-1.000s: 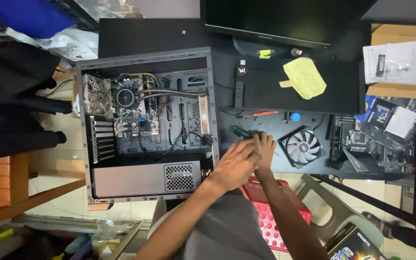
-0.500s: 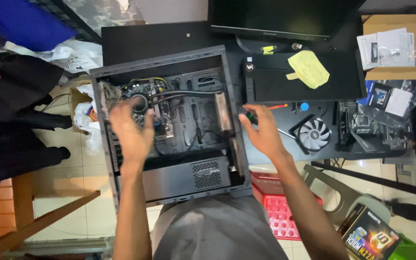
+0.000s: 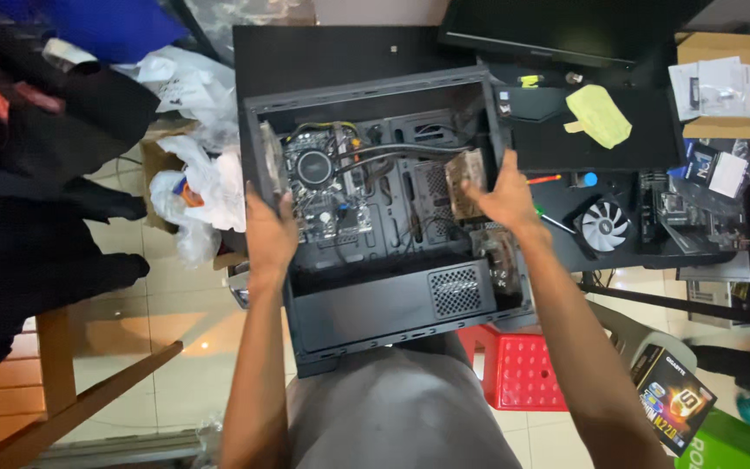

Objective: The person uses a screwdriver to work on the internal components of a desktop computer case. They then pick up a computer fan and install it into the front of the case, securing it in place with their hands.

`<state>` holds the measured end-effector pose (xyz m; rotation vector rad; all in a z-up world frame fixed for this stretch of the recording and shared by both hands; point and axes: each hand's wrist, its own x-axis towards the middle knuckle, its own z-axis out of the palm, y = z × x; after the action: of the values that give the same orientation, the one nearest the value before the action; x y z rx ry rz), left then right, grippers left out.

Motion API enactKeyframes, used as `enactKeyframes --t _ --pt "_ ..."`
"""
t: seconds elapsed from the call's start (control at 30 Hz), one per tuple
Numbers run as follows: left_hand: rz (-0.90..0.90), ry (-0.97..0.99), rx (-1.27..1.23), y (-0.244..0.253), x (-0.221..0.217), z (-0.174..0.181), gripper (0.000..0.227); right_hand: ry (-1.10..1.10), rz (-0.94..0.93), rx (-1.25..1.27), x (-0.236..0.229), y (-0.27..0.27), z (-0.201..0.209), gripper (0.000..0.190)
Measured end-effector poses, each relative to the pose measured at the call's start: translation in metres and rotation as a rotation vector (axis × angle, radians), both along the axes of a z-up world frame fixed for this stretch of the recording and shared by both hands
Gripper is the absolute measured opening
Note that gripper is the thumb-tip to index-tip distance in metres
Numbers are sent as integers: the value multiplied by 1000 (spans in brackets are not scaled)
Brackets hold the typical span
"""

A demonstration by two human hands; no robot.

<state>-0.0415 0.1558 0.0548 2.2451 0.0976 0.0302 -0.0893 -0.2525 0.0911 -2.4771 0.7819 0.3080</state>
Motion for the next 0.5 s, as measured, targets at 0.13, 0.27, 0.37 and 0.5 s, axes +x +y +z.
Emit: enactKeyframes --t 0.13,0.27,0.37,0.5 --pt "29 76 -16 -3 8 5 62 -122 1 87 2 -20 -15 59" --pt "44 230 -10 5 15 3 70 49 -117 275 6 28 68 105" --pt "93 433 56 12 16 -3 95 115 -90 270 9 25 71 84" --pt "162 542 82 10 18 45 102 190 -56 313 22 26 73 101"
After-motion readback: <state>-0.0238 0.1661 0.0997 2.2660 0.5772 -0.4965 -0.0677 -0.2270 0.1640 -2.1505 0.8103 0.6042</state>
